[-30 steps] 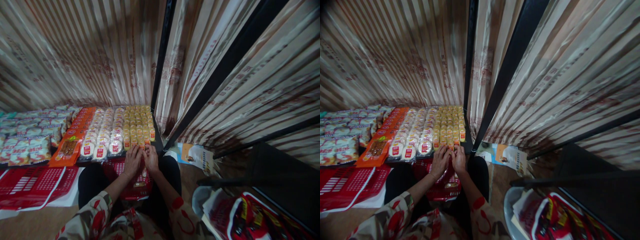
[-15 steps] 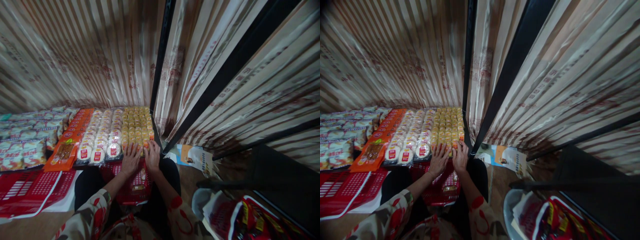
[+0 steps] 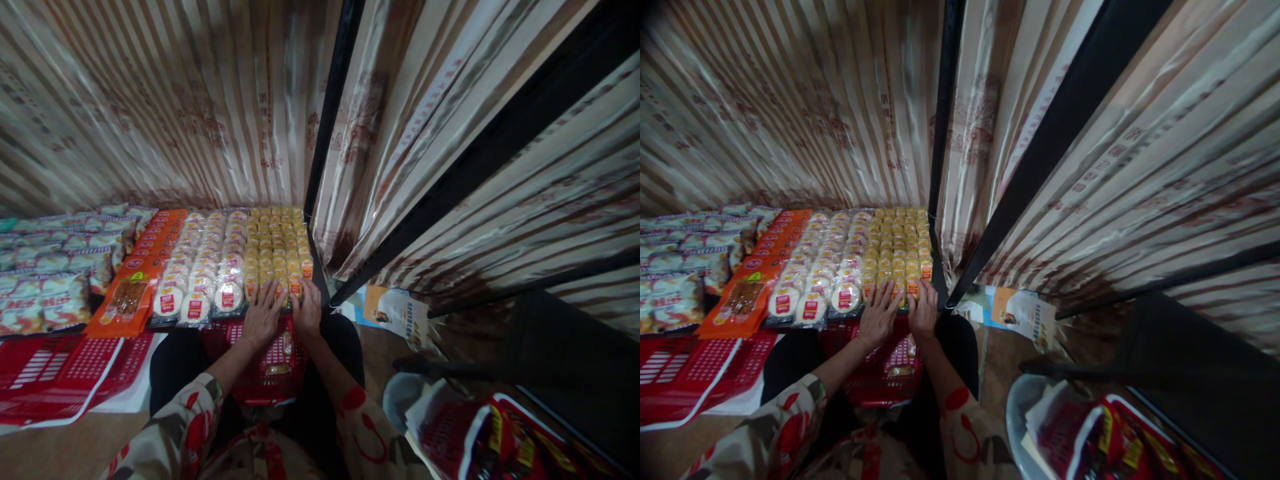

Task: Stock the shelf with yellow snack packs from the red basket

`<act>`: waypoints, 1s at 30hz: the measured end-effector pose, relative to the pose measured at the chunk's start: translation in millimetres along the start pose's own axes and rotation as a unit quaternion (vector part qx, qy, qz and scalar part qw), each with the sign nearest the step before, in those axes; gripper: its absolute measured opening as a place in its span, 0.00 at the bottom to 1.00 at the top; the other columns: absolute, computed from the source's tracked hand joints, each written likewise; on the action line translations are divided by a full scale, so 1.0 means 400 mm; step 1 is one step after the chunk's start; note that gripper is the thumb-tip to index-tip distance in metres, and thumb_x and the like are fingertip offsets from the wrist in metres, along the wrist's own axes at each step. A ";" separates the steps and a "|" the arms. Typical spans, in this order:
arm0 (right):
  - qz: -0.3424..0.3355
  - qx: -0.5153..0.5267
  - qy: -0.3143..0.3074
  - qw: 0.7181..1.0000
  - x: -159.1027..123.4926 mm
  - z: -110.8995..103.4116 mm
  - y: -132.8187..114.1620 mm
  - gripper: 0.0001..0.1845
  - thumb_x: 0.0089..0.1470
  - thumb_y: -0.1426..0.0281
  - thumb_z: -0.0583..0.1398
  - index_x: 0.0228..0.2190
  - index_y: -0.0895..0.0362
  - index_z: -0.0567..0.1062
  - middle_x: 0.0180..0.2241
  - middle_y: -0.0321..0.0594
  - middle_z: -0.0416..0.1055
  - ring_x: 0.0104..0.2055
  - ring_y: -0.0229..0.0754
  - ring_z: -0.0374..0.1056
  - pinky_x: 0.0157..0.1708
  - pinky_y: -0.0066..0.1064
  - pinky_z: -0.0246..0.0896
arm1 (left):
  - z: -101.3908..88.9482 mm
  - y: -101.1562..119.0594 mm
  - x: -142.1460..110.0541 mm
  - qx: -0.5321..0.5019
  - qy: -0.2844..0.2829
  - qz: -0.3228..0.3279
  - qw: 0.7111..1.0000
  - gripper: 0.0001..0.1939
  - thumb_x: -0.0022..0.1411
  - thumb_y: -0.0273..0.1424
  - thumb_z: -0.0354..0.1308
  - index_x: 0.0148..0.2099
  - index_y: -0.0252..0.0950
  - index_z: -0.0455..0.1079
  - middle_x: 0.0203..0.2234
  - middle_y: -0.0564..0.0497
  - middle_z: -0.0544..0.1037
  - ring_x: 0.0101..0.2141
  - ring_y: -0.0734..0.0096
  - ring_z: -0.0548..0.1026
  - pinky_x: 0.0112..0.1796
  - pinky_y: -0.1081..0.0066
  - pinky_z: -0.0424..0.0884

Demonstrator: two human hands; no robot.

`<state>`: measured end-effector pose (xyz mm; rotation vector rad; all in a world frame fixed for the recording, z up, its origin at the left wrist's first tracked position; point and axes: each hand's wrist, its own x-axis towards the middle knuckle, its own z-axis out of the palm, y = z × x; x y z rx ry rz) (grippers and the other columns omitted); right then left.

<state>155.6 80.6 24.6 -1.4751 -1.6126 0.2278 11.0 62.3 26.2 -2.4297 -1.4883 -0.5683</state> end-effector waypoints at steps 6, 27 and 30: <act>0.008 0.035 0.002 0.999 -0.009 0.002 0.011 0.20 0.58 0.66 0.51 0.52 0.56 0.65 0.50 0.49 0.63 0.54 0.45 0.58 0.52 0.44 0.59 | -0.007 0.003 -0.001 -0.014 0.030 -0.007 0.999 0.26 0.63 0.32 0.49 0.63 0.40 0.55 0.62 0.43 0.56 0.63 0.58 0.48 0.60 0.53 0.43; -0.011 0.003 0.034 0.999 -0.037 -0.026 -0.011 0.23 0.58 0.65 0.50 0.53 0.59 0.61 0.56 0.53 0.58 0.60 0.47 0.53 0.56 0.48 0.53 | -0.005 0.007 -0.021 -0.015 0.049 -0.042 0.998 0.28 0.64 0.34 0.47 0.65 0.43 0.49 0.64 0.46 0.50 0.64 0.59 0.46 0.61 0.52 0.40; -0.031 -0.031 0.028 0.999 -0.026 -0.028 -0.024 0.25 0.60 0.66 0.47 0.57 0.60 0.57 0.60 0.54 0.53 0.63 0.47 0.47 0.57 0.49 0.49 | -0.005 0.003 -0.040 -0.003 0.081 -0.098 0.992 0.31 0.65 0.33 0.47 0.67 0.37 0.42 0.65 0.43 0.45 0.64 0.56 0.41 0.61 0.50 0.43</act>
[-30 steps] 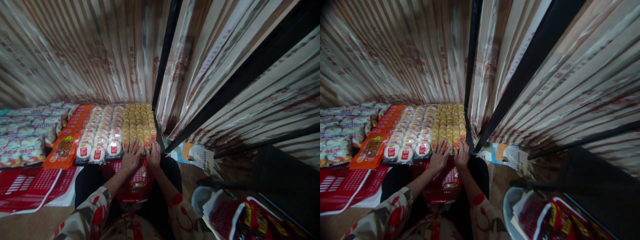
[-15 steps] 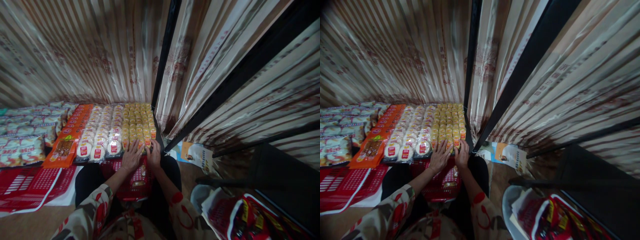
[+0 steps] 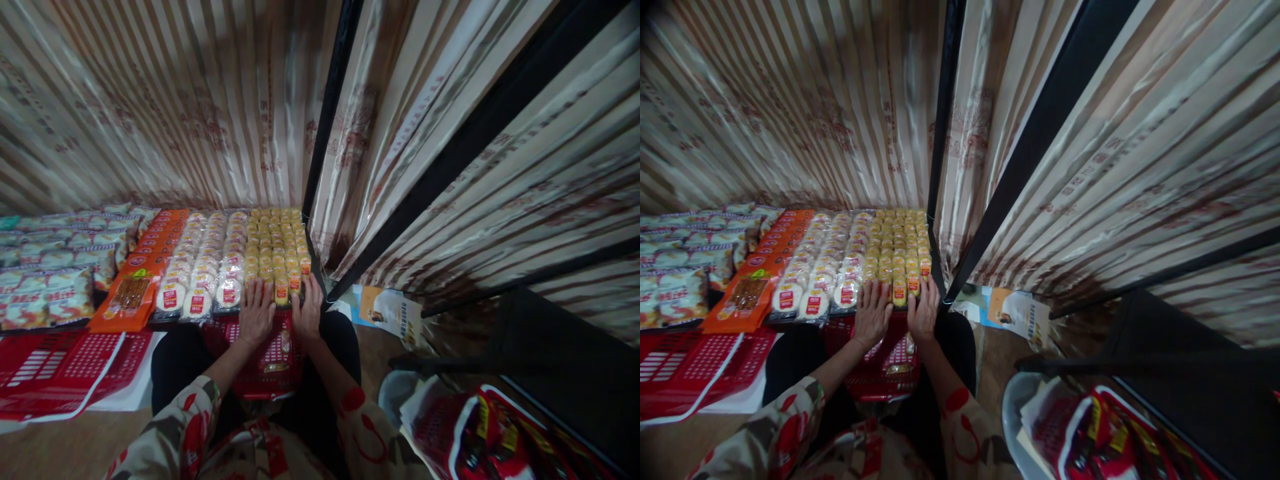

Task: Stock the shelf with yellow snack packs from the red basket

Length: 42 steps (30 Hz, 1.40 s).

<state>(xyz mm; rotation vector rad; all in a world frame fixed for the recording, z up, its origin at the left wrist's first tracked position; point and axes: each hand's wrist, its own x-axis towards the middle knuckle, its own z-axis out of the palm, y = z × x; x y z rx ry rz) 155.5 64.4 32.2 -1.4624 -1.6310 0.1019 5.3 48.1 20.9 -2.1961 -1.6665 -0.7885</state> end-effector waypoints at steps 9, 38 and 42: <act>-0.010 -0.107 -0.036 0.994 0.086 0.046 -0.030 0.31 0.59 0.61 0.48 0.61 0.59 0.52 0.65 0.52 0.42 0.67 0.54 0.31 0.59 0.56 0.39 | 0.002 -0.021 0.036 0.020 0.018 -0.026 0.999 0.31 0.62 0.38 0.51 0.65 0.36 0.51 0.65 0.40 0.42 0.64 0.50 0.38 0.59 0.47 0.49; 0.016 -0.094 -0.028 0.995 0.122 0.083 -0.031 0.29 0.59 0.59 0.47 0.60 0.54 0.55 0.63 0.48 0.47 0.64 0.55 0.40 0.54 0.55 0.49 | 0.026 -0.026 0.092 0.013 -0.001 0.005 1.000 0.30 0.63 0.39 0.48 0.64 0.34 0.51 0.64 0.40 0.51 0.64 0.55 0.44 0.60 0.49 0.46; 0.010 -0.087 -0.029 0.996 0.122 0.083 -0.029 0.28 0.59 0.60 0.47 0.60 0.54 0.55 0.63 0.49 0.46 0.64 0.54 0.40 0.55 0.55 0.49 | 0.023 -0.022 0.093 0.013 -0.007 0.003 1.000 0.30 0.63 0.40 0.48 0.64 0.34 0.52 0.63 0.40 0.52 0.64 0.55 0.45 0.60 0.49 0.46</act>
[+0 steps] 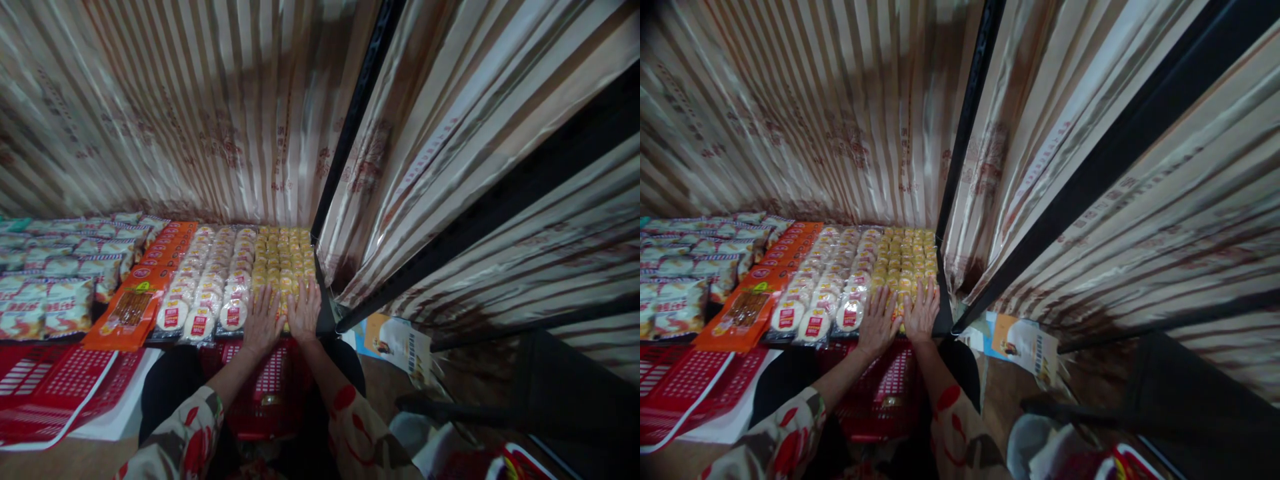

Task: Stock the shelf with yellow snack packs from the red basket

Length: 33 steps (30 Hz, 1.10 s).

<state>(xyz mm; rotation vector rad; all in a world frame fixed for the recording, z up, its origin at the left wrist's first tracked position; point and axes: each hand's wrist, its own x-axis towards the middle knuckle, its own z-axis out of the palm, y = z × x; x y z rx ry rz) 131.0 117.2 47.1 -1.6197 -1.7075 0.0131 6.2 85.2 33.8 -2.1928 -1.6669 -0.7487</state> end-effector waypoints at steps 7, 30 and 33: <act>-0.009 -0.021 0.008 1.000 0.004 -0.003 0.019 0.31 0.58 0.58 0.49 0.61 0.53 0.53 0.65 0.46 0.43 0.66 0.58 0.34 0.57 0.58 0.44 | -0.012 0.000 -0.006 -0.008 0.021 -0.003 1.000 0.31 0.61 0.43 0.51 0.64 0.39 0.54 0.64 0.42 0.51 0.64 0.53 0.44 0.60 0.49 0.44; -0.002 -0.068 -0.014 0.998 0.009 -0.004 0.006 0.29 0.59 0.58 0.47 0.60 0.52 0.56 0.65 0.44 0.41 0.66 0.56 0.31 0.57 0.54 0.41 | -0.007 -0.004 0.008 -0.024 0.029 0.000 0.999 0.31 0.61 0.42 0.50 0.64 0.37 0.53 0.63 0.39 0.52 0.64 0.53 0.45 0.60 0.49 0.43; -0.014 -0.084 -0.008 0.996 0.016 -0.011 0.010 0.28 0.58 0.57 0.47 0.58 0.50 0.59 0.65 0.42 0.41 0.66 0.56 0.32 0.58 0.54 0.41 | -0.014 -0.001 0.016 -0.025 0.018 0.008 0.999 0.32 0.61 0.43 0.50 0.64 0.38 0.53 0.64 0.40 0.51 0.64 0.54 0.45 0.60 0.50 0.43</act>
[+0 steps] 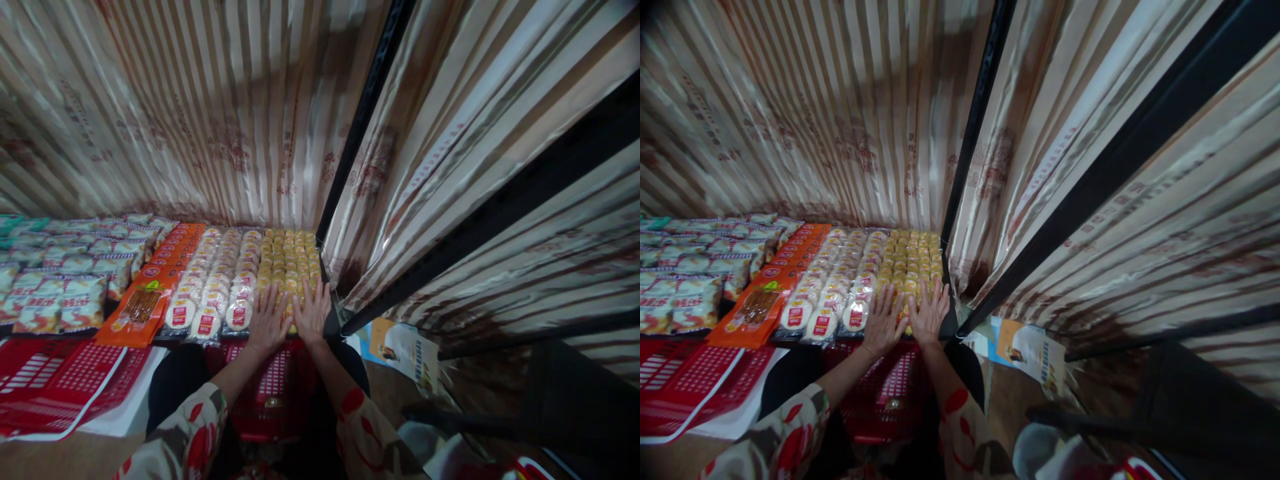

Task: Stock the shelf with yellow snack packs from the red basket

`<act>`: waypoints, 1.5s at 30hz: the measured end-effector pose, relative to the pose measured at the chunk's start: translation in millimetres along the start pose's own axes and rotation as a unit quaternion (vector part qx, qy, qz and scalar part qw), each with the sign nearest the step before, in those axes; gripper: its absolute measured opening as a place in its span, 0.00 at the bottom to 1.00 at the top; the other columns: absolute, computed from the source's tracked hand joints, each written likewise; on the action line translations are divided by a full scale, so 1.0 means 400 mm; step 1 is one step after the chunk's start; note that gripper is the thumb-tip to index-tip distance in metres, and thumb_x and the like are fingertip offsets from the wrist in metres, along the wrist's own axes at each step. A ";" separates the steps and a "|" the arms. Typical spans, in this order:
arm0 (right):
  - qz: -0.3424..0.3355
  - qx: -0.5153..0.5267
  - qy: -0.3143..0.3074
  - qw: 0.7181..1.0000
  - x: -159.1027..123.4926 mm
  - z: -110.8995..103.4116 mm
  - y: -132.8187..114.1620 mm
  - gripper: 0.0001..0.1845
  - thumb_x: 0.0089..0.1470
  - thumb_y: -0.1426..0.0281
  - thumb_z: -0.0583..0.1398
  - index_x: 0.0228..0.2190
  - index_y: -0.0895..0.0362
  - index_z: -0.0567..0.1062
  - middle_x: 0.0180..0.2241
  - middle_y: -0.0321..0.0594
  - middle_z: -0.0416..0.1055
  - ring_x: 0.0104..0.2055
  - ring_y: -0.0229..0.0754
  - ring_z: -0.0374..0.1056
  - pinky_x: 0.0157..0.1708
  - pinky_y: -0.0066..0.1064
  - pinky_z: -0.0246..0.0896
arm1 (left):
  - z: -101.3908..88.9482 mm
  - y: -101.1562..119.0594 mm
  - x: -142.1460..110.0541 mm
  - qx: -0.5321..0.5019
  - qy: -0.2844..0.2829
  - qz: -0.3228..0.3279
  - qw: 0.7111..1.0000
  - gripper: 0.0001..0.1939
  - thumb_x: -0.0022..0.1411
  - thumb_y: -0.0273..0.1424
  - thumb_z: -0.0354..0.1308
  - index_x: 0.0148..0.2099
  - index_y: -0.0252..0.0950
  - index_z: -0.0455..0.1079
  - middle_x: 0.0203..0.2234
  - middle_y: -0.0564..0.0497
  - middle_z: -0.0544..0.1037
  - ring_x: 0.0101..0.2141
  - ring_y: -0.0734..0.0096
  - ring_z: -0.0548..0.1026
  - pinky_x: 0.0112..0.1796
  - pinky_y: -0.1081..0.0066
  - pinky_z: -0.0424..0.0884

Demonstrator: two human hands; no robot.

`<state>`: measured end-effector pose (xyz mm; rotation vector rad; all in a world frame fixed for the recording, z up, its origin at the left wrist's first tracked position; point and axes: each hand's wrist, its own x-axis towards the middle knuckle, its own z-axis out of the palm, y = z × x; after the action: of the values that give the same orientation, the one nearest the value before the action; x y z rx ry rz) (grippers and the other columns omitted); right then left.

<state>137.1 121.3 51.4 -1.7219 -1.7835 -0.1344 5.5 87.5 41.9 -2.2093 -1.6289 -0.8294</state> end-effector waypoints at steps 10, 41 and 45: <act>-0.035 0.010 -0.046 0.998 0.020 -0.008 -0.006 0.24 0.60 0.60 0.48 0.56 0.50 0.63 0.63 0.40 0.49 0.66 0.52 0.34 0.59 0.50 0.43 | 0.009 -0.003 0.015 0.005 -0.025 0.003 1.000 0.30 0.61 0.44 0.49 0.63 0.39 0.54 0.63 0.41 0.53 0.63 0.55 0.48 0.60 0.50 0.42; -0.060 0.010 -0.067 0.996 0.077 -0.016 -0.006 0.25 0.60 0.61 0.46 0.58 0.51 0.61 0.62 0.39 0.54 0.66 0.51 0.35 0.59 0.52 0.38 | 0.008 0.000 0.009 0.002 -0.029 -0.020 0.999 0.33 0.59 0.47 0.51 0.63 0.40 0.54 0.64 0.41 0.52 0.63 0.53 0.46 0.60 0.49 0.41; -0.018 0.014 -0.024 0.999 0.050 -0.014 0.006 0.28 0.60 0.61 0.44 0.60 0.53 0.55 0.65 0.43 0.45 0.66 0.51 0.33 0.59 0.52 0.39 | 0.005 -0.003 -0.002 0.001 -0.012 -0.009 1.000 0.34 0.59 0.47 0.51 0.64 0.39 0.53 0.64 0.41 0.52 0.64 0.54 0.46 0.60 0.51 0.43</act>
<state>142.9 136.0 65.0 -1.6868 -1.8436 -0.0836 5.0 88.5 39.8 -2.2145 -1.6622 -0.8085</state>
